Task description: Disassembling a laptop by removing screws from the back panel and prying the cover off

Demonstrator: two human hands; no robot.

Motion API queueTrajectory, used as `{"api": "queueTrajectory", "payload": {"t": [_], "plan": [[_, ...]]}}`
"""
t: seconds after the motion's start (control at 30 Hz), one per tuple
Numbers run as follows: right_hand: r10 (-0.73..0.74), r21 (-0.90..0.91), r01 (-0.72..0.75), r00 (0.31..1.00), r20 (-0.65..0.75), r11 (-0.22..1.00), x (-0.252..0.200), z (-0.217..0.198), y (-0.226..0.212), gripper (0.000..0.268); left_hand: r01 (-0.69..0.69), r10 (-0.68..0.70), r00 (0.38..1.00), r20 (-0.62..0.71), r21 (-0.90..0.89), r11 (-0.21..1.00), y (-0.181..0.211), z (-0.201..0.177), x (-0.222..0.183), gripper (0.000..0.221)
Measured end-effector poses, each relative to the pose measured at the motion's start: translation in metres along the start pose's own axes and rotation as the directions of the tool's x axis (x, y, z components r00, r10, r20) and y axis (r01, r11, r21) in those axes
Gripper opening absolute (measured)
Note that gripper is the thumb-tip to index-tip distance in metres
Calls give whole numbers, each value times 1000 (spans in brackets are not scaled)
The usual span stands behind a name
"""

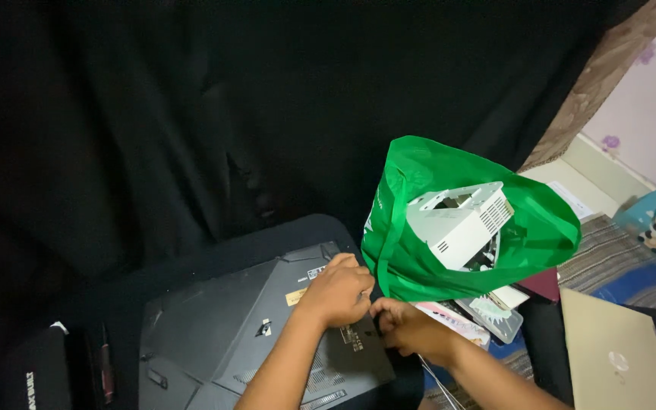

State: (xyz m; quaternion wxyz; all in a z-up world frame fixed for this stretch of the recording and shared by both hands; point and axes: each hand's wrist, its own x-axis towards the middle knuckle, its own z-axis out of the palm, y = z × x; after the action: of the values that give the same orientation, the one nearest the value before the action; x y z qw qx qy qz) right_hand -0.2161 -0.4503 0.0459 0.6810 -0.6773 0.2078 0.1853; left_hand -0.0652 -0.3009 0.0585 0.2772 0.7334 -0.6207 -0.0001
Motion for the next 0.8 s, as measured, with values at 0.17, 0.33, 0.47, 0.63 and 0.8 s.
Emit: {"api": "queueTrajectory", "payload": {"t": [0.17, 0.33, 0.47, 0.63, 0.8], "plan": [[50, -120, -53, 998, -24, 991, 11, -2, 4, 39, -55, 59, 998, -27, 121, 991, -11, 12, 2, 19], [-16, -171, 18, 1000, 14, 985, 17, -7, 6, 39, -90, 84, 996, 43, 156, 984, 3, 10, -1, 27], [-59, -117, 78, 987, 151, 990, 32, -17, 20, 37, -88, 77, 995, 59, 205, 975, 6, 16, -6, 16], [73, -348, -51, 996, 50, 936, 12, 2, -19, 35, -80, 73, 996, 49, 150, 986, 17, 3, -7, 35], [63, -434, -41, 997, 37, 900, 26, -1, -6, 24, -100, 90, 993, 77, 125, 987, 15, -1, -8, 29]]}}
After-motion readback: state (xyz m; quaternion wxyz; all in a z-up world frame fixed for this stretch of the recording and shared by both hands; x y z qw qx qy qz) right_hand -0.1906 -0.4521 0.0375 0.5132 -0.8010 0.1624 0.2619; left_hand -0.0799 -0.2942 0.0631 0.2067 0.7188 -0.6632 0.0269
